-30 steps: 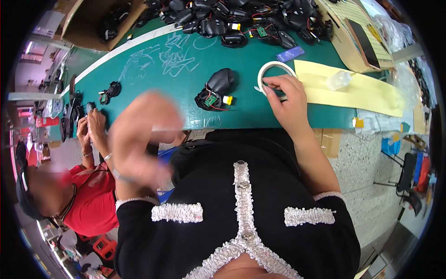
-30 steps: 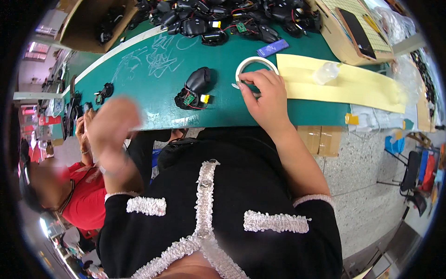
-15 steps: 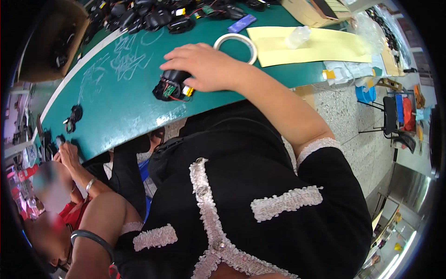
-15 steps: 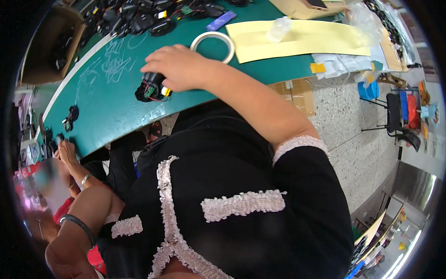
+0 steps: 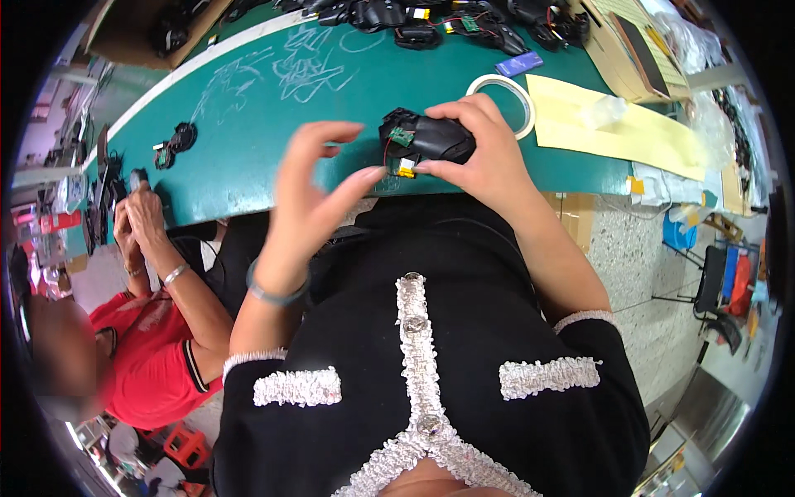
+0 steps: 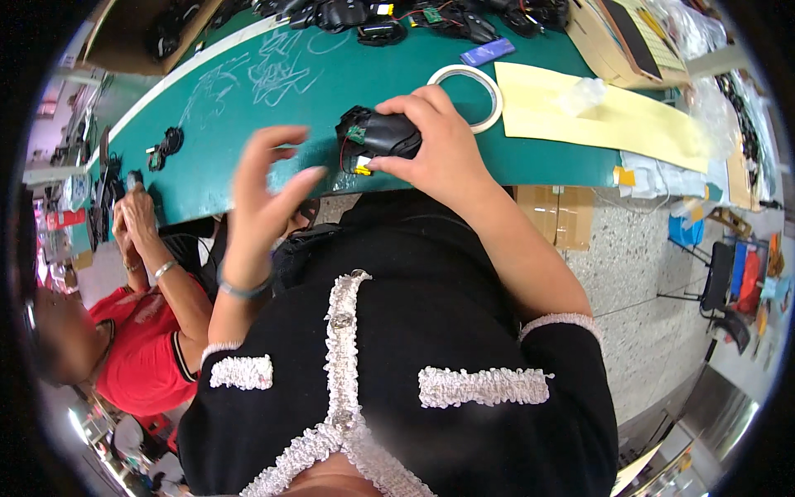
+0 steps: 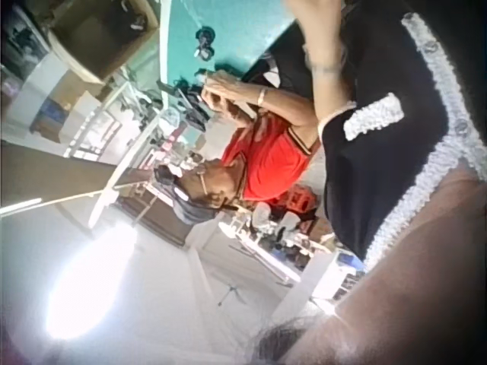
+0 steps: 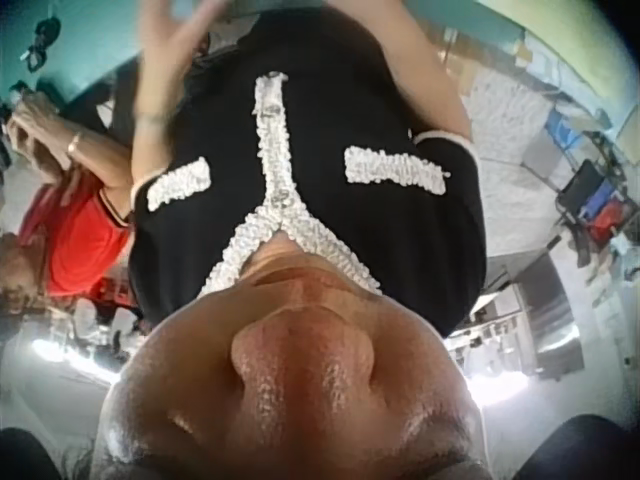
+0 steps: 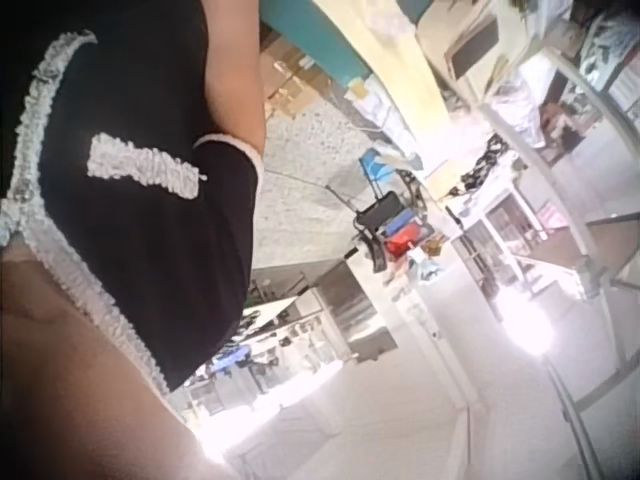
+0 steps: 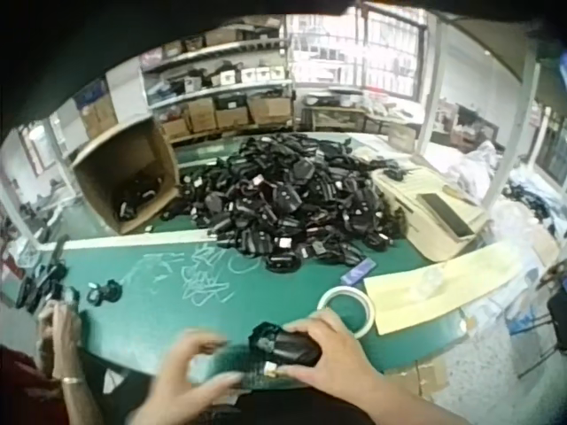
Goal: The person assembles small black electronic devices at a workbench. They apply white tape to the exterior of a device, then open the casing to apply a liquid from a small bottle to the internal components. The person then closes the casing and repeats the taping process on another unit.
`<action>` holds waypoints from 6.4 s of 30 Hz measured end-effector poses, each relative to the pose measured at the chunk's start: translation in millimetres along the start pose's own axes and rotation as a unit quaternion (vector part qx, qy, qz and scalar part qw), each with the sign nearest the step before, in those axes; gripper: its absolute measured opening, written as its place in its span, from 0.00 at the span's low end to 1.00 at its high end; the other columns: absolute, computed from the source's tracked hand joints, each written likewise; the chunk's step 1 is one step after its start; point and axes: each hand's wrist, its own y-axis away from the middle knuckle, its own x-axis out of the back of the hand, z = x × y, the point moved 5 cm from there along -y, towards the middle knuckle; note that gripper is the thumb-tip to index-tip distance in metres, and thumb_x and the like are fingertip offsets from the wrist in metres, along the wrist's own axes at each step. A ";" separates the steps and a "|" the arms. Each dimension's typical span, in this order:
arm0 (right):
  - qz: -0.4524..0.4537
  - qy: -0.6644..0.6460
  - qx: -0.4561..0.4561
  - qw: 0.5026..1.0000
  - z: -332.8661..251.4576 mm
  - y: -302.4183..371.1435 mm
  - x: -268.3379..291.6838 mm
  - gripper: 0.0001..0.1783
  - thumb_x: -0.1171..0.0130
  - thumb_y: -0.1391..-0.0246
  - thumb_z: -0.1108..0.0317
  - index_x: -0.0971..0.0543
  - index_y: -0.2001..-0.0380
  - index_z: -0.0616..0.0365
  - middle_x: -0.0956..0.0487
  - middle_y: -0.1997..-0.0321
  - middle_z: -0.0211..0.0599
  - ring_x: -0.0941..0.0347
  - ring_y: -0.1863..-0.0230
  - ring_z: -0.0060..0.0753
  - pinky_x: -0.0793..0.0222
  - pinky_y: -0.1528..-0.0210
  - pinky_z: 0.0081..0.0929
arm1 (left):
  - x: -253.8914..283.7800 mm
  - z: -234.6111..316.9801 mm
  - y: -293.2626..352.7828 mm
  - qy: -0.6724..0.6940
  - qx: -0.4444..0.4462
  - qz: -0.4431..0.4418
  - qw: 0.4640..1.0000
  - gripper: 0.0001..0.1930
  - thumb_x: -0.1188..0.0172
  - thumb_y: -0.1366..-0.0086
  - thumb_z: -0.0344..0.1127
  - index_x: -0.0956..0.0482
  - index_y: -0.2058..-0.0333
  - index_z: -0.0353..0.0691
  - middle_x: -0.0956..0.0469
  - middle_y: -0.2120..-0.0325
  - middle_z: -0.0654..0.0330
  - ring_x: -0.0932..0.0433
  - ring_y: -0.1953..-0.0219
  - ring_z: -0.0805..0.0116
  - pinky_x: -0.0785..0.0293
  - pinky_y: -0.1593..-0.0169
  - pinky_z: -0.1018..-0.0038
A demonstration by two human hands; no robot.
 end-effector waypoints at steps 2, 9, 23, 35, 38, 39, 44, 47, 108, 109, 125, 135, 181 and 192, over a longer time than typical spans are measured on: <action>0.016 0.012 0.024 1.000 -1.6 1.2 5.0 0.31 0.23 0.69 0.67 0.22 0.56 0.55 0.29 0.56 0.39 0.27 0.55 0.44 0.29 0.52 0.34 | -30.4 -15.7 -4.9 -0.110 -0.057 0.013 0.992 0.23 0.29 0.49 0.33 0.23 0.53 0.36 0.23 0.57 0.53 0.25 0.52 0.56 0.31 0.48 0.66; -0.016 0.043 0.106 0.993 -27.1 -2.5 6.6 0.32 0.26 0.69 0.74 0.25 0.54 0.55 0.29 0.54 0.41 0.28 0.52 0.47 0.29 0.52 0.35 | -44.4 -31.3 -17.0 -0.070 -0.093 -0.078 0.990 0.32 0.29 0.51 0.30 0.29 0.46 0.37 0.26 0.49 0.52 0.26 0.49 0.55 0.32 0.43 0.64; -0.144 0.079 0.145 0.976 -17.4 -11.6 -8.9 0.36 0.27 0.66 0.68 0.25 0.48 0.54 0.26 0.49 0.43 0.30 0.47 0.49 0.34 0.46 0.40 | -32.5 -39.1 -11.7 0.078 -0.001 0.013 0.997 0.19 0.33 0.42 0.28 0.24 0.51 0.35 0.22 0.58 0.57 0.23 0.55 0.69 0.27 0.50 0.74; -0.086 0.057 0.037 0.994 -3.1 -27.9 -21.7 0.17 0.27 0.68 0.72 0.20 0.69 0.58 0.26 0.55 0.44 0.28 0.52 0.45 0.31 0.53 0.36 | 97.2 -86.2 -20.0 -0.335 -0.041 0.335 0.880 0.16 0.32 0.45 0.37 0.20 0.58 0.41 0.21 0.59 0.54 0.27 0.51 0.52 0.32 0.47 0.61; -0.091 0.039 0.052 0.994 -5.4 -46.2 -26.9 0.14 0.26 0.67 0.72 0.21 0.74 0.58 0.26 0.55 0.44 0.28 0.52 0.45 0.32 0.54 0.36 | 143.7 -126.8 0.4 -0.445 0.095 0.371 0.809 0.21 0.32 0.46 0.41 0.23 0.54 0.41 0.26 0.52 0.53 0.30 0.49 0.51 0.33 0.46 0.57; -0.090 0.042 0.061 0.993 -6.7 -51.4 -30.4 0.14 0.26 0.67 0.72 0.21 0.75 0.58 0.26 0.55 0.44 0.28 0.52 0.45 0.32 0.54 0.36 | 148.6 -135.6 6.2 -0.464 0.125 0.363 0.798 0.23 0.32 0.47 0.41 0.24 0.52 0.41 0.27 0.51 0.52 0.31 0.48 0.50 0.33 0.46 0.56; -0.097 0.022 0.059 0.993 1.6 -75.8 -54.7 0.13 0.26 0.66 0.72 0.22 0.78 0.58 0.26 0.54 0.44 0.28 0.51 0.46 0.33 0.51 0.35 | 144.7 -139.5 15.3 -0.433 0.171 0.347 0.814 0.26 0.32 0.46 0.38 0.26 0.48 0.42 0.28 0.51 0.50 0.31 0.46 0.49 0.31 0.45 0.58; -0.114 0.007 0.069 0.991 -2.7 -94.0 -71.4 0.13 0.26 0.66 0.71 0.22 0.78 0.59 0.25 0.54 0.44 0.28 0.51 0.46 0.34 0.49 0.35 | 143.2 -133.9 20.2 -0.375 0.159 0.334 0.850 0.26 0.32 0.47 0.36 0.26 0.49 0.41 0.28 0.52 0.50 0.31 0.46 0.48 0.31 0.46 0.59; -0.070 -0.124 -0.752 0.643 244.0 543.6 -38.2 0.17 0.42 0.43 0.56 0.19 0.64 0.62 0.20 0.72 0.36 0.24 0.69 0.29 0.29 0.63 0.30 | -38.6 -49.3 -42.5 -0.358 -0.017 0.063 0.931 0.25 0.30 0.45 0.46 0.24 0.51 0.43 0.28 0.54 0.55 0.29 0.51 0.53 0.36 0.46 0.59; -0.069 -0.121 -0.756 0.640 252.3 543.5 -33.7 0.17 0.42 0.43 0.56 0.19 0.64 0.62 0.20 0.72 0.36 0.24 0.69 0.29 0.29 0.63 0.30 | -39.7 -47.1 -42.4 -0.357 -0.030 0.058 0.932 0.25 0.31 0.45 0.44 0.24 0.50 0.41 0.28 0.54 0.53 0.30 0.50 0.52 0.37 0.45 0.59; -0.120 -0.060 -0.649 0.749 392.5 363.5 73.2 0.15 0.42 0.43 0.61 0.20 0.63 0.63 0.19 0.71 0.38 0.23 0.68 0.30 0.28 0.63 0.29 | -41.0 -19.1 -24.3 -0.378 0.026 0.036 0.925 0.31 0.32 0.49 0.48 0.26 0.48 0.40 0.28 0.52 0.49 0.30 0.48 0.49 0.39 0.43 0.57; -0.218 0.076 -0.533 0.814 401.9 365.8 84.1 0.13 0.42 0.43 0.63 0.20 0.63 0.64 0.19 0.71 0.39 0.22 0.68 0.31 0.27 0.63 0.29 | -46.8 -29.6 -41.1 -0.359 -0.043 0.111 0.926 0.28 0.28 0.51 0.50 0.22 0.54 0.42 0.26 0.55 0.55 0.28 0.51 0.53 0.34 0.47 0.61; -0.039 0.071 0.027 0.996 67.7 52.9 199.0 0.17 0.30 0.57 0.69 0.19 0.60 0.57 0.20 0.59 0.40 0.26 0.54 0.47 0.34 0.46 0.37 | -125.4 28.3 -26.3 -0.074 -0.009 -0.007 0.997 0.45 0.25 0.55 0.33 0.35 0.37 0.41 0.27 0.47 0.55 0.30 0.45 0.54 0.33 0.41 0.64; -0.185 0.133 0.150 0.962 57.5 5.2 81.2 0.33 0.28 0.61 0.63 0.25 0.48 0.54 0.25 0.50 0.40 0.31 0.48 0.47 0.37 0.46 0.41 | -119.9 25.4 -14.7 -0.103 -0.019 0.048 0.993 0.38 0.24 0.57 0.37 0.27 0.44 0.42 0.23 0.57 0.56 0.26 0.53 0.57 0.30 0.49 0.65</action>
